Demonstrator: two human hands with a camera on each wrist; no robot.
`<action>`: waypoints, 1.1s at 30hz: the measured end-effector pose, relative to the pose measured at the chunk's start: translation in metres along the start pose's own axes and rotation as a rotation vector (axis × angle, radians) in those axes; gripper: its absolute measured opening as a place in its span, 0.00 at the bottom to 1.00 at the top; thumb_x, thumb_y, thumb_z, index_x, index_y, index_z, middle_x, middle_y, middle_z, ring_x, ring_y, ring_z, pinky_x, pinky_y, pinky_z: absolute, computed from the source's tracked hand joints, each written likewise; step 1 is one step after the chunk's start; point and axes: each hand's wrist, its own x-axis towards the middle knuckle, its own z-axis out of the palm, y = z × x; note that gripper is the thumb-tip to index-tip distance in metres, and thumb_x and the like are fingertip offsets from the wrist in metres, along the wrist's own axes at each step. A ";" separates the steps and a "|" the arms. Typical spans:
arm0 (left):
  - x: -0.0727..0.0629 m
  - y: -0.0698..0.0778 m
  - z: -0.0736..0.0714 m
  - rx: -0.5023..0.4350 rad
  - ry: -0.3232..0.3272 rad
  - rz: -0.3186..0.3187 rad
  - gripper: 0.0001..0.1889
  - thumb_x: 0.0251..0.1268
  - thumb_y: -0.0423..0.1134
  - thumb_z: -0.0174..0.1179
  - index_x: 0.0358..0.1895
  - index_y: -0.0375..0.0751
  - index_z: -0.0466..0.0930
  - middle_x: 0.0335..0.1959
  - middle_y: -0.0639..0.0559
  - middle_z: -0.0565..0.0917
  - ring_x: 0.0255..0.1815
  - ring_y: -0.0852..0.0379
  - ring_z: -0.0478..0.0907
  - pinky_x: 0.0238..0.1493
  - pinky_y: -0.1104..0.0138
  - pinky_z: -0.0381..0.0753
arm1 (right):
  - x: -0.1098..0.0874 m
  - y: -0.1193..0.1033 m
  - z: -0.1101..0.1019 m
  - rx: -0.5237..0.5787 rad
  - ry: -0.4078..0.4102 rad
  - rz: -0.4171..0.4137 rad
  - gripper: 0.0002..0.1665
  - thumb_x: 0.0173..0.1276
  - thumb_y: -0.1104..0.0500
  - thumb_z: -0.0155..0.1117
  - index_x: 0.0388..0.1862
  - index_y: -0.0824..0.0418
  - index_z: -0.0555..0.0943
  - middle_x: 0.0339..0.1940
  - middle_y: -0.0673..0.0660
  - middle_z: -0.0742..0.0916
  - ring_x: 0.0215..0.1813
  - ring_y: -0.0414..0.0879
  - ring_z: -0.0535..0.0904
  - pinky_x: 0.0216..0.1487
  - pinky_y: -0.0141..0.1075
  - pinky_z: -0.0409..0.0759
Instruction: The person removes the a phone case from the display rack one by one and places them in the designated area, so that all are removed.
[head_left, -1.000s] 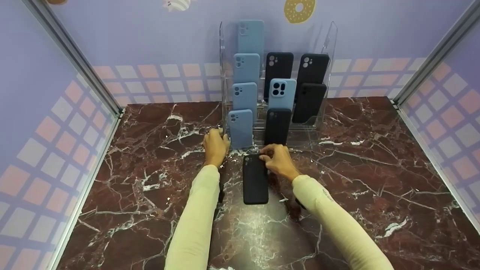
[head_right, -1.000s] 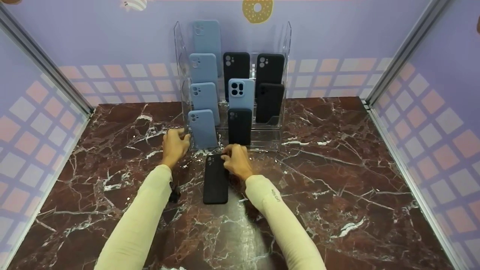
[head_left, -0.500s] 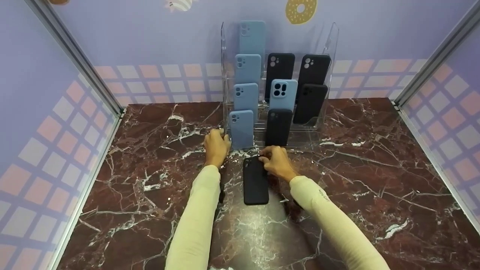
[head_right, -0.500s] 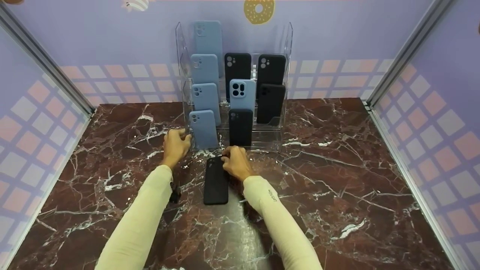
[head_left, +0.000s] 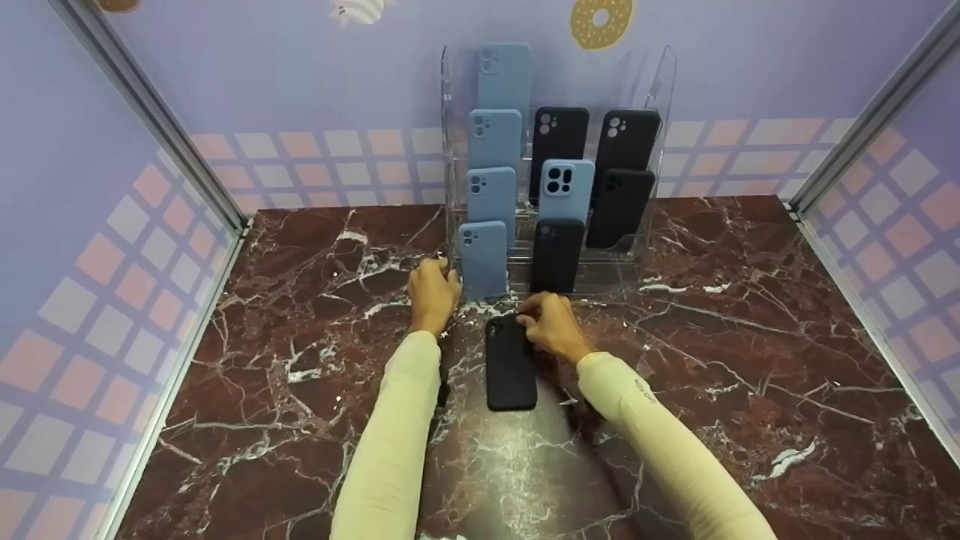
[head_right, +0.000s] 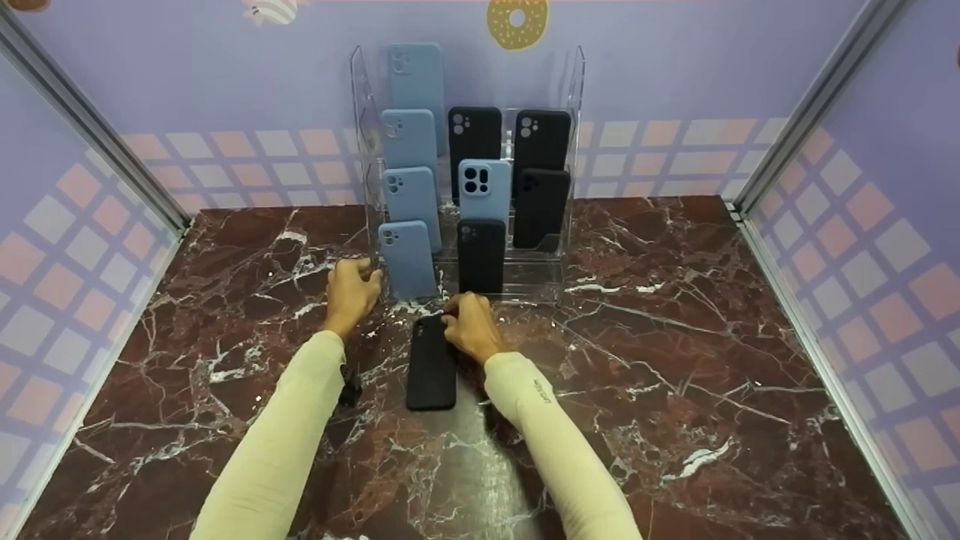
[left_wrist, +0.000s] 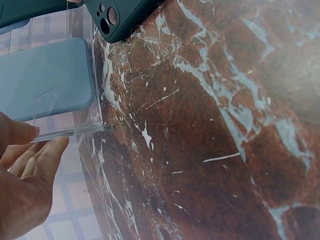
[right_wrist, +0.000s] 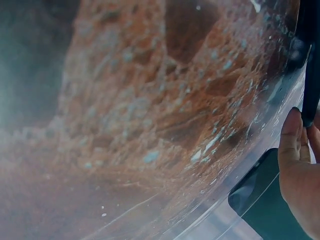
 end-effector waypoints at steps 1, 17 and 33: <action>0.000 0.000 0.000 -0.001 -0.001 -0.001 0.13 0.65 0.32 0.64 0.51 0.31 0.87 0.47 0.37 0.88 0.51 0.36 0.84 0.57 0.49 0.78 | 0.000 0.000 0.000 -0.003 0.000 0.001 0.06 0.61 0.71 0.71 0.38 0.70 0.88 0.33 0.61 0.90 0.35 0.52 0.85 0.41 0.46 0.83; 0.000 0.000 -0.001 0.000 -0.003 -0.017 0.14 0.65 0.33 0.64 0.53 0.33 0.87 0.49 0.37 0.87 0.52 0.36 0.83 0.57 0.49 0.77 | -0.001 0.001 0.001 -0.034 -0.001 0.031 0.07 0.60 0.69 0.72 0.39 0.69 0.87 0.37 0.62 0.90 0.39 0.54 0.85 0.45 0.47 0.83; 0.000 0.000 -0.001 -0.006 -0.005 -0.033 0.15 0.65 0.33 0.64 0.53 0.33 0.86 0.49 0.37 0.87 0.53 0.35 0.83 0.58 0.49 0.77 | 0.002 -0.021 -0.025 0.011 0.032 0.018 0.09 0.61 0.72 0.71 0.41 0.70 0.86 0.37 0.62 0.89 0.37 0.53 0.87 0.42 0.42 0.86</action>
